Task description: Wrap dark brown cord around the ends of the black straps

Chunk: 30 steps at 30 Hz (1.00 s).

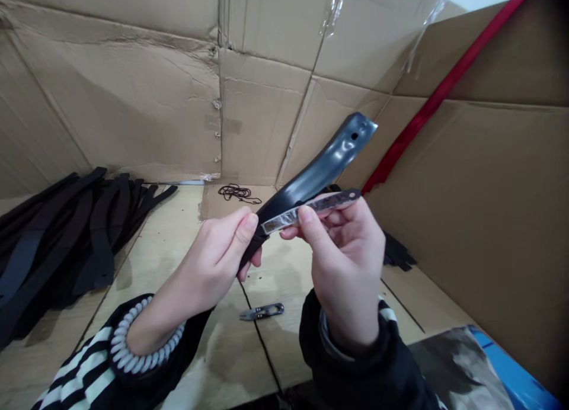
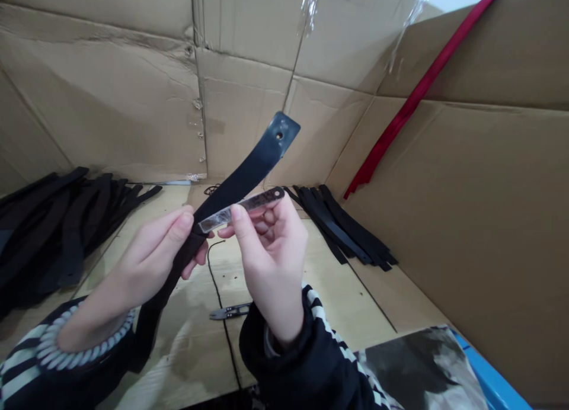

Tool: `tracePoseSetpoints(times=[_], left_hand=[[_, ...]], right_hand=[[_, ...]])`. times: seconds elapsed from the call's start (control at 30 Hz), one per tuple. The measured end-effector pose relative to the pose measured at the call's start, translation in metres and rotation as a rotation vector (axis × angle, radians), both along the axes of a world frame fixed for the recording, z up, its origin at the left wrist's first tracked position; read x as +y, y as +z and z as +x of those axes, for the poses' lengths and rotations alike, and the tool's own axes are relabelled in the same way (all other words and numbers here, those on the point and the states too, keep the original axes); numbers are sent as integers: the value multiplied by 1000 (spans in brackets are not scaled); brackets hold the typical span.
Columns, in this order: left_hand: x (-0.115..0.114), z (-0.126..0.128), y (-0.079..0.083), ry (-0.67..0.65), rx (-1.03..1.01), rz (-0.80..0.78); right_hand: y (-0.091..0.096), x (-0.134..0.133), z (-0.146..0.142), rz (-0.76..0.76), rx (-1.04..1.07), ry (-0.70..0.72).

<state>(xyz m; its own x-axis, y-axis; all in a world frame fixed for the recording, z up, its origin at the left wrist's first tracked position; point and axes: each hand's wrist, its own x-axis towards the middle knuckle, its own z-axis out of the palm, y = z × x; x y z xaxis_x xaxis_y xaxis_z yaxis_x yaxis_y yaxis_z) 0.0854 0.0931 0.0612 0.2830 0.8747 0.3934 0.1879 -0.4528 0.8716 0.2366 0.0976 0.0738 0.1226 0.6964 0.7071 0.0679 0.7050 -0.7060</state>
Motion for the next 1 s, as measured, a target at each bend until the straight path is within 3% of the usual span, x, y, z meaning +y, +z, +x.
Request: tracePoseSetpoints(times=[0.13,0.3,0.57,1.0], left_hand=[[1,-1,-1,-2,-24,-12],[-1,-5,-3,57,-25,-7],[-3,-3,4,48,36,2],[-2,-1,2,77,84,76]], right_hand=[[-1,1,8,-33,56,85],[4,-10,14,36,170,-49],[0,-18,-2,181,72,-80],[-2,-11,-11,89,-10,-93]])
